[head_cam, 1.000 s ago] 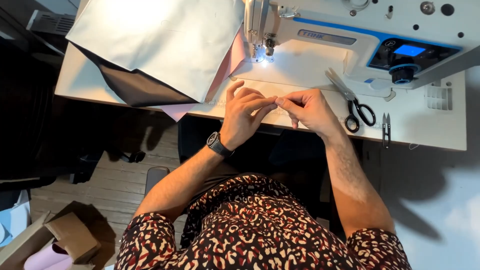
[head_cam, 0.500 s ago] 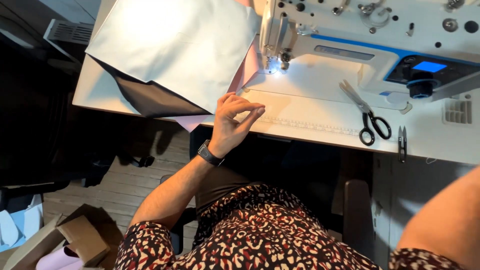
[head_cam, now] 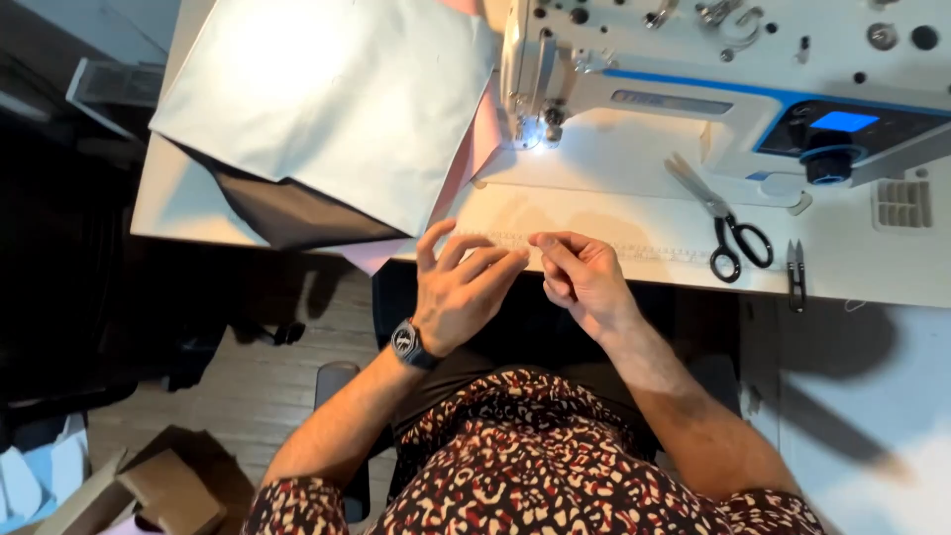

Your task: Threading an industrial sewing machine and sewing pieces of colored synthetic leather together.

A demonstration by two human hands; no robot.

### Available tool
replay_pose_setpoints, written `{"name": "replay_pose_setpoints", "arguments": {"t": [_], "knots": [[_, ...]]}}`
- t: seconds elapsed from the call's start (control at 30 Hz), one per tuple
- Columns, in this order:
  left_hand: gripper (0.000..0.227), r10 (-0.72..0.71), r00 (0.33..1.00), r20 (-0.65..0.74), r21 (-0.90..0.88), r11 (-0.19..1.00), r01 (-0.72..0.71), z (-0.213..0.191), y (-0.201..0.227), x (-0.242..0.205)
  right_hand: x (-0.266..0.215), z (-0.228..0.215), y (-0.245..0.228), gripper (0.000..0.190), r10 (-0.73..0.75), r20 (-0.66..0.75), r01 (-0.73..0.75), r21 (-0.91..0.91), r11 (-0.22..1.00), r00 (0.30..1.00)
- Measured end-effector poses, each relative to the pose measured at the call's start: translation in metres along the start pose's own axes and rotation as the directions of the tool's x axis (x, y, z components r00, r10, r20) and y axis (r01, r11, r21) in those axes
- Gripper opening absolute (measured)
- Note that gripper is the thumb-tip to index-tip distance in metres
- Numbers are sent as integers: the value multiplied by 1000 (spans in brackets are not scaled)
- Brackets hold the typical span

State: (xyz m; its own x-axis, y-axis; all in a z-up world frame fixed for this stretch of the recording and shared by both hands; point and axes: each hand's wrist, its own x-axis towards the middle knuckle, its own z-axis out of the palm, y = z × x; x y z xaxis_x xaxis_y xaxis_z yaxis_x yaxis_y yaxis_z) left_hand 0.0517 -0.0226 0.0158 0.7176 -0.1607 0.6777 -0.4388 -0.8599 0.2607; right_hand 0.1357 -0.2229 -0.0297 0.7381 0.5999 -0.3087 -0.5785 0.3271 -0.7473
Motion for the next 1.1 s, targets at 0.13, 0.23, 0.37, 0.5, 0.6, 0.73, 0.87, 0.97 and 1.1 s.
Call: {"name": "replay_pose_setpoints", "arguments": {"t": [0.13, 0.23, 0.37, 0.5, 0.6, 0.73, 0.87, 0.97, 1.1], "knots": [[26, -30, 999, 17, 23, 999, 29, 3, -1, -5, 5, 1, -6, 22, -113, -42, 104, -169, 980, 993], [39, -120, 993, 8, -56, 991, 120, -6, 9, 5, -4, 10, -7, 20, -225, -36, 199, -345, 917, 974], [50, -200, 976, -88, -107, 976, 190, 4, 17, 12, -8, 18, -9, 19, -338, -51, 283, -438, 853, 940], [38, -187, 973, -136, -82, 981, 177, 17, 25, 14, -15, 18, -8, 19, -366, -86, 306, -395, 866, 927], [34, -161, 979, -129, -99, 984, 149, 25, 25, 19, -15, 9, -9, 20, -363, -103, 310, -341, 887, 926], [30, -170, 981, -94, -115, 981, 159, 27, 32, 21, -24, -8, -14, 21, -282, -88, 250, -263, 932, 955], [17, -253, 959, -129, -213, 951, 222, 36, 26, 27, -24, -46, -44, 31, -194, -27, 134, -627, 767, 981], [10, -420, 902, -103, -339, 867, 365, 43, 27, 17, -54, -66, -78, 34, -465, -78, 56, -962, 266, 882], [7, -574, 816, -62, -522, 716, 464, 45, 18, 12, -75, -113, -93, 32, -731, 34, -256, -925, -281, 681]]}}
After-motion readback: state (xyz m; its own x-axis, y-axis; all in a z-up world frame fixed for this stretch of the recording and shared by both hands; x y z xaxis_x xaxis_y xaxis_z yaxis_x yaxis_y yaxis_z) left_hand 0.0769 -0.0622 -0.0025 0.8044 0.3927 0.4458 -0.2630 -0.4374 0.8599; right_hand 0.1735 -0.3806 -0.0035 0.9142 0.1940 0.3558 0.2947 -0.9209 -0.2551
